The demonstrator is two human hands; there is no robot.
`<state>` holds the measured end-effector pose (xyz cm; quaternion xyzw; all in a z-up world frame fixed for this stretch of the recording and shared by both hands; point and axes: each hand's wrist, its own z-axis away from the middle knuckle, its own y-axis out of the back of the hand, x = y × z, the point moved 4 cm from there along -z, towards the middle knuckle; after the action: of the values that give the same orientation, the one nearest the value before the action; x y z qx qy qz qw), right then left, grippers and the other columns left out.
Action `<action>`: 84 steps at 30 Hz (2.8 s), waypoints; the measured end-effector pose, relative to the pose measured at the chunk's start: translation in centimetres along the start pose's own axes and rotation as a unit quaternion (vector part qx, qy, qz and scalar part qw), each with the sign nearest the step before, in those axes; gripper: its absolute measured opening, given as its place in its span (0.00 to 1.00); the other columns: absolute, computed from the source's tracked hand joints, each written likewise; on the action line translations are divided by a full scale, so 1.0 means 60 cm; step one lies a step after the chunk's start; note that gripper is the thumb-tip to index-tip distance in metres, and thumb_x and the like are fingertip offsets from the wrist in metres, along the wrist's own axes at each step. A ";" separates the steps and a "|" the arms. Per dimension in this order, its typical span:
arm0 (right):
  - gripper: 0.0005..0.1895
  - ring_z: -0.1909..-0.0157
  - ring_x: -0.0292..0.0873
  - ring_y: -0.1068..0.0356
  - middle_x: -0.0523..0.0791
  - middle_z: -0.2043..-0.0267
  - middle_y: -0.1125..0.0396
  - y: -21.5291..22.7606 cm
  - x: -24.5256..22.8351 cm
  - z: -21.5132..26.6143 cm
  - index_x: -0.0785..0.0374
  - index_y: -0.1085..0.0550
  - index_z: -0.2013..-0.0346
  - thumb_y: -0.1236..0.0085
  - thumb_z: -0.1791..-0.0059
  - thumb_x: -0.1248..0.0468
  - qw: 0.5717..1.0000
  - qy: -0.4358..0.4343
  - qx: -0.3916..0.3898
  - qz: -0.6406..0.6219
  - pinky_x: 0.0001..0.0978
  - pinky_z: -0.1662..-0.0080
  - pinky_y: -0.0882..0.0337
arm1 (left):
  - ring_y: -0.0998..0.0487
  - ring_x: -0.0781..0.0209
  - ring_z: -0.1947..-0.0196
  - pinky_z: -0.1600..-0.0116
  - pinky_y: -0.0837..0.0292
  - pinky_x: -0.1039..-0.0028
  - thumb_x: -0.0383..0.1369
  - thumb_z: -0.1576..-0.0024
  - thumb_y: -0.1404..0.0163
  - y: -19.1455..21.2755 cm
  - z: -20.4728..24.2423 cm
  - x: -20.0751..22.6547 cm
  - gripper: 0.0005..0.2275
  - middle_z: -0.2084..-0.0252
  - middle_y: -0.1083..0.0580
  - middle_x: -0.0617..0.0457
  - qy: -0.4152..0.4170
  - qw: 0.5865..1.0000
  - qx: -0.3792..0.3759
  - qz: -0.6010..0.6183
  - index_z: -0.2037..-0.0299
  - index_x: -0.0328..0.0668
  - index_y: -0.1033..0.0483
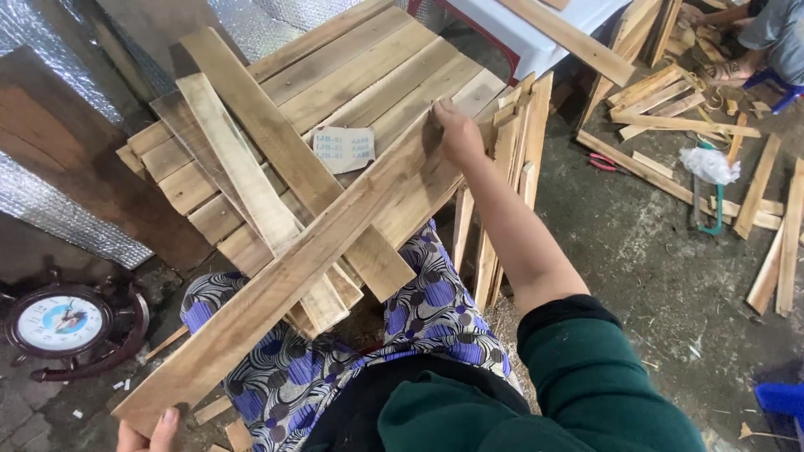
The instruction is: Manually sanding wooden planks using sandpaper in a workshop environment.
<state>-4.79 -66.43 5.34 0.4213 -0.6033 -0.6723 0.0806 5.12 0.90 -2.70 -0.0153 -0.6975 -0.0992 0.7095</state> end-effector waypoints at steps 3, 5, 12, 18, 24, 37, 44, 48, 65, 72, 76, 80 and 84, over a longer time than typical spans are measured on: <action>0.31 0.29 0.59 0.43 0.58 0.33 0.39 -0.053 0.015 0.045 0.69 0.32 0.36 0.61 0.54 0.80 0.974 0.180 0.111 0.080 0.51 0.33 0.41 | 0.29 0.42 0.43 0.39 0.30 0.60 0.27 0.38 0.52 -0.013 -0.001 0.019 0.25 0.39 0.32 0.33 -0.017 1.000 -0.005 -0.009 0.31 0.24 0.40; 0.29 0.31 0.61 0.42 0.59 0.35 0.37 -0.074 0.006 0.076 0.71 0.32 0.37 0.60 0.54 0.80 0.968 0.209 0.119 0.068 0.51 0.34 0.39 | 0.31 0.40 0.40 0.39 0.32 0.59 0.26 0.39 0.54 -0.031 0.003 0.047 0.27 0.37 0.34 0.31 -0.028 0.999 -0.007 -0.014 0.29 0.25 0.44; 0.20 0.82 0.28 0.59 0.36 0.81 0.49 -0.048 -0.218 0.251 0.59 0.35 0.77 0.68 0.44 0.76 0.921 0.371 0.121 -0.009 0.14 0.83 0.55 | 0.50 0.36 0.20 0.31 0.38 0.52 0.20 0.36 0.55 -0.083 0.045 0.172 0.37 0.21 0.50 0.28 -0.122 0.984 0.015 -0.127 0.22 0.37 0.67; 0.41 0.26 0.59 0.43 0.51 0.31 0.39 -0.038 -0.415 0.462 0.65 0.32 0.40 0.59 0.63 0.95 0.839 0.487 -0.181 -0.160 0.48 0.32 0.29 | 0.43 0.25 0.26 0.28 0.45 0.44 0.35 0.70 0.33 -0.033 -0.013 0.106 0.55 0.25 0.44 0.19 -0.258 0.879 -0.039 -0.398 0.29 0.07 0.42; 0.30 0.20 0.50 0.54 0.46 0.25 0.50 -0.095 -0.364 0.457 0.56 0.38 0.33 0.54 0.47 0.82 0.786 0.562 -0.210 -0.150 0.50 0.19 0.57 | 0.34 0.40 0.17 0.30 0.33 0.39 0.55 0.45 0.64 0.046 -0.053 -0.005 0.36 0.25 0.29 0.55 -0.430 0.742 -0.064 -0.510 0.27 0.53 0.29; 0.25 0.29 0.58 0.45 0.62 0.32 0.44 0.015 -0.144 0.167 0.74 0.35 0.38 0.70 0.48 0.82 0.972 0.156 -0.068 -0.165 0.46 0.28 0.47 | 0.24 0.48 0.36 0.16 0.40 0.53 0.35 0.41 0.48 0.016 0.010 0.106 0.13 0.53 0.19 0.48 -0.236 0.918 -0.134 -0.290 0.51 0.38 0.18; 0.23 0.35 0.50 0.34 0.51 0.35 0.35 0.027 -0.354 0.285 0.62 0.31 0.39 0.69 0.45 0.63 0.953 0.165 -0.152 -0.202 0.43 0.33 0.35 | 0.28 0.57 0.65 0.61 0.37 0.70 0.30 0.41 0.46 0.026 0.009 0.037 0.10 0.69 0.26 0.43 0.034 0.987 -0.001 -0.156 0.59 0.25 0.20; 0.28 0.54 0.48 0.23 0.52 0.51 0.25 0.014 -0.504 0.396 0.61 0.25 0.53 0.61 0.50 0.43 0.847 0.286 -0.374 -0.249 0.42 0.51 0.18 | 0.24 0.52 0.61 0.51 0.30 0.70 0.30 0.36 0.49 0.021 0.013 0.012 0.15 0.63 0.23 0.33 0.132 0.989 0.011 -0.060 0.53 0.16 0.21; 0.44 0.37 0.45 0.36 0.40 0.29 0.40 -0.104 0.008 -0.072 0.45 0.30 0.35 0.62 0.63 0.78 0.942 0.297 -0.028 0.155 0.37 0.41 0.34 | 0.23 0.59 0.51 0.41 0.29 0.63 0.33 0.44 0.45 -0.050 0.029 0.075 0.16 0.52 0.20 0.46 0.131 0.988 -0.018 0.076 0.47 0.34 0.20; 0.24 0.44 0.40 0.29 0.33 0.50 0.33 -0.115 -0.284 0.185 0.39 0.28 0.48 0.68 0.46 0.69 0.915 0.387 -0.113 -0.002 0.30 0.36 0.36 | 0.26 0.57 0.45 0.34 0.35 0.58 0.35 0.42 0.45 -0.085 0.022 -0.010 0.17 0.49 0.21 0.42 0.090 0.980 -0.018 0.179 0.45 0.33 0.21; 0.32 0.33 0.62 0.41 0.53 0.34 0.36 -0.108 -0.430 0.390 0.56 0.32 0.35 0.67 0.52 0.77 0.843 0.502 -0.192 -0.024 0.55 0.36 0.36 | 0.26 0.56 0.43 0.31 0.38 0.54 0.37 0.41 0.44 -0.095 0.018 -0.021 0.19 0.45 0.22 0.41 0.082 0.979 -0.032 0.184 0.43 0.33 0.22; 0.24 0.27 0.48 0.45 0.43 0.29 0.40 -0.113 -0.454 0.450 0.53 0.31 0.36 0.60 0.46 0.68 0.789 0.581 -0.198 -0.022 0.44 0.32 0.42 | 0.30 0.48 0.35 0.30 0.42 0.53 0.33 0.38 0.52 -0.109 0.028 0.022 0.18 0.40 0.24 0.39 -0.022 0.977 -0.064 0.203 0.39 0.36 0.25; 0.30 0.26 0.49 0.46 0.44 0.30 0.39 -0.082 -0.471 0.463 0.53 0.31 0.35 0.64 0.50 0.74 0.779 0.596 -0.193 0.013 0.47 0.32 0.43 | 0.32 0.48 0.33 0.29 0.42 0.54 0.34 0.38 0.51 -0.133 0.020 -0.012 0.19 0.38 0.25 0.42 -0.076 0.973 -0.087 0.200 0.37 0.39 0.25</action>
<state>-3.40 -27.04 11.97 0.7059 -0.2971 -0.3881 0.5126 2.61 -6.63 -4.33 -0.2232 -0.7207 -0.0144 0.6561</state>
